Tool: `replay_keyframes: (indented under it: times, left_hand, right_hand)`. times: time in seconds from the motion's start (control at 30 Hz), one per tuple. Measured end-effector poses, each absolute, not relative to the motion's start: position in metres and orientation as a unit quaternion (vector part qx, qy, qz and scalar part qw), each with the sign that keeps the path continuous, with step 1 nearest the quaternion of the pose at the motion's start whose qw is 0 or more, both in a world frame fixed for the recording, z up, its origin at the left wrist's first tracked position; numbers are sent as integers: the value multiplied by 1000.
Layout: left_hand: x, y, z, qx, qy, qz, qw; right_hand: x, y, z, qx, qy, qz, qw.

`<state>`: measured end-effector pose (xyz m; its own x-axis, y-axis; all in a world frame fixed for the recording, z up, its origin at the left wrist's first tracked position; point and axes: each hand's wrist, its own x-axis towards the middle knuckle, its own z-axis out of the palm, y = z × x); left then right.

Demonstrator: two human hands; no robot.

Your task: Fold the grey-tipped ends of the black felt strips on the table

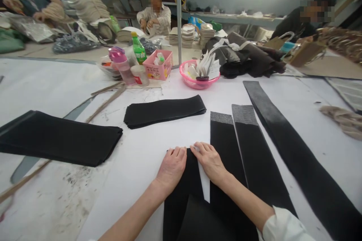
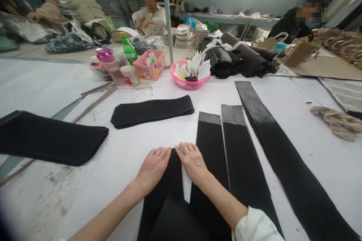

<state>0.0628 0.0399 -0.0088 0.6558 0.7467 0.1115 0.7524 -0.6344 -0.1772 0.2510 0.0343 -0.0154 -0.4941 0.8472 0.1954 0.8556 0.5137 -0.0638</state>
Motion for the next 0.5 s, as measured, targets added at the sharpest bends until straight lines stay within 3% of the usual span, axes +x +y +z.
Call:
replay_keyframes:
  times: [0.5]
  left_hand:
    - [12, 36, -15, -888, -447, -9, 108]
  right_hand:
    - [250, 34, -14, -498, -860, -8, 111]
